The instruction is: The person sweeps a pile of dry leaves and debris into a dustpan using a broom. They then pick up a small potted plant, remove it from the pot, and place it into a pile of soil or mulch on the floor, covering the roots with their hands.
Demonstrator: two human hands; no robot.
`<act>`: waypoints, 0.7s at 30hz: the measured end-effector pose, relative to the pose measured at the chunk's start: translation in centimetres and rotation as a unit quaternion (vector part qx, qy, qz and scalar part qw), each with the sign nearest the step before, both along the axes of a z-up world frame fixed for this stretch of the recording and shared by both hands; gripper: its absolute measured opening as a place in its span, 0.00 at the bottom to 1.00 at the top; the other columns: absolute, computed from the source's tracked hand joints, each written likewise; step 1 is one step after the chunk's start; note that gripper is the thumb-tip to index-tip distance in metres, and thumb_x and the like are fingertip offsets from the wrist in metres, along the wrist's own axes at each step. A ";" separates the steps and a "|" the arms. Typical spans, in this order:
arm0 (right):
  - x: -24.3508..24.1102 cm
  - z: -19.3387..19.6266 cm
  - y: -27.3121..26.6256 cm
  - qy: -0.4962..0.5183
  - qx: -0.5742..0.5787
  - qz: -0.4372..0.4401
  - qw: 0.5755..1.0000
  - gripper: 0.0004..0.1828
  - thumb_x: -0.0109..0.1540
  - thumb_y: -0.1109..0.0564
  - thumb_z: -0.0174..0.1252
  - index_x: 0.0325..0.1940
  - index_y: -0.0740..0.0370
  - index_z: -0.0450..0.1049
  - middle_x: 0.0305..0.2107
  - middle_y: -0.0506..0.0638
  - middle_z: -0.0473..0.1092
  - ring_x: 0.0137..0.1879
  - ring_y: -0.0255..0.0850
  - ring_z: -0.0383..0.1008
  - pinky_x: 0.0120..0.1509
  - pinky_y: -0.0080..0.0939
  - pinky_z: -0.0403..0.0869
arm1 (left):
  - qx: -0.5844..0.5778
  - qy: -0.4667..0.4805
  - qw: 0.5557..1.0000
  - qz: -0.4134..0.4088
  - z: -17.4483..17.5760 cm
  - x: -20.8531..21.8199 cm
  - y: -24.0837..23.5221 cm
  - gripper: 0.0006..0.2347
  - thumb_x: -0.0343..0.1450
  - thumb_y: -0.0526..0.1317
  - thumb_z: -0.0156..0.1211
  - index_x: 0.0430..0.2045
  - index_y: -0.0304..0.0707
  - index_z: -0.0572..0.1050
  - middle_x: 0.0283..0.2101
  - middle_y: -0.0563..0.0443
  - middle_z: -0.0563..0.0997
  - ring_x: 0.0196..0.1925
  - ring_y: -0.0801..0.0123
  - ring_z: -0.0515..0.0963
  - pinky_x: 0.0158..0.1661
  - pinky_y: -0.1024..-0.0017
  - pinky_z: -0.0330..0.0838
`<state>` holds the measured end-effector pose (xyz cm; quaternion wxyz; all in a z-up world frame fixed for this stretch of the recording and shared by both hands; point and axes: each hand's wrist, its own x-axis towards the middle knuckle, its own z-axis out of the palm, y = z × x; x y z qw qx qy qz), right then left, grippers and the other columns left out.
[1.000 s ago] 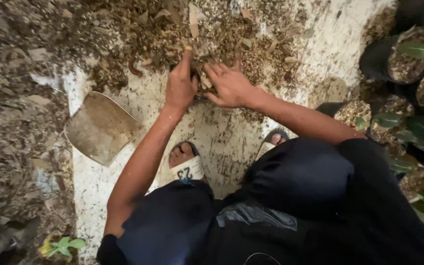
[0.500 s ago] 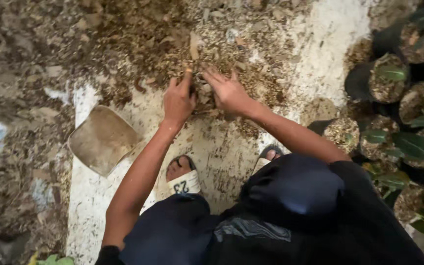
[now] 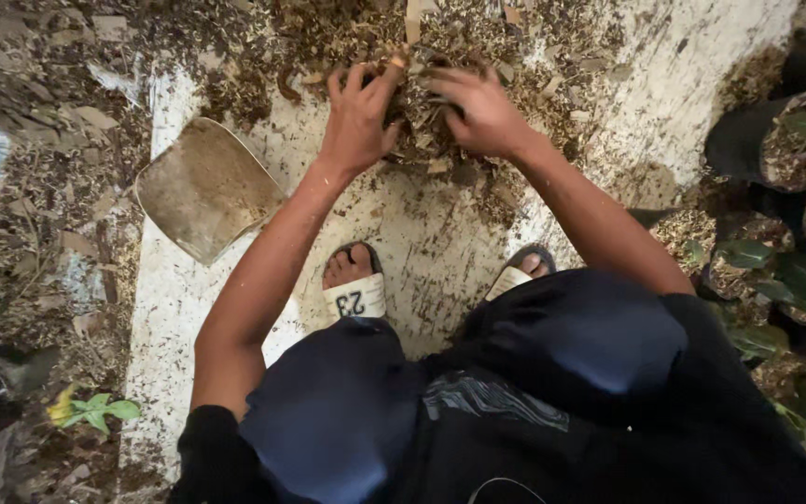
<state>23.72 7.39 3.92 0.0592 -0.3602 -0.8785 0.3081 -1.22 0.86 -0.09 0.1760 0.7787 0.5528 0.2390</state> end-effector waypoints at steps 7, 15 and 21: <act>-0.7 0.0 -4.6 0.034 0.125 0.018 0.991 0.31 0.63 0.40 0.73 0.65 0.55 0.75 0.69 0.62 0.63 0.75 0.59 0.61 0.80 0.70 0.47 | 0.023 0.063 0.994 -0.085 0.5 -2.6 1.8 0.38 0.61 0.41 0.81 0.69 0.42 0.69 0.72 0.39 0.66 0.74 0.41 0.58 0.70 0.39 0.51; 0.3 -4.0 -4.0 -0.067 0.165 -0.011 0.984 0.21 0.72 0.47 0.61 0.68 0.53 0.74 0.77 0.55 0.56 0.84 0.54 0.49 0.81 0.75 0.35 | 0.024 0.132 0.975 -0.176 1.4 -3.2 3.3 0.27 0.64 0.44 0.76 0.61 0.48 0.77 0.75 0.51 0.67 0.80 0.49 0.53 0.76 0.45 0.46; -0.1 -3.2 -3.4 -0.063 0.145 0.002 0.987 0.21 0.72 0.50 0.56 0.68 0.56 0.74 0.76 0.50 0.55 0.83 0.55 0.46 0.75 0.81 0.28 | 0.003 0.119 0.975 -0.185 1.5 -2.9 3.5 0.25 0.65 0.43 0.74 0.59 0.44 0.77 0.70 0.52 0.73 0.79 0.49 0.54 0.74 0.45 0.47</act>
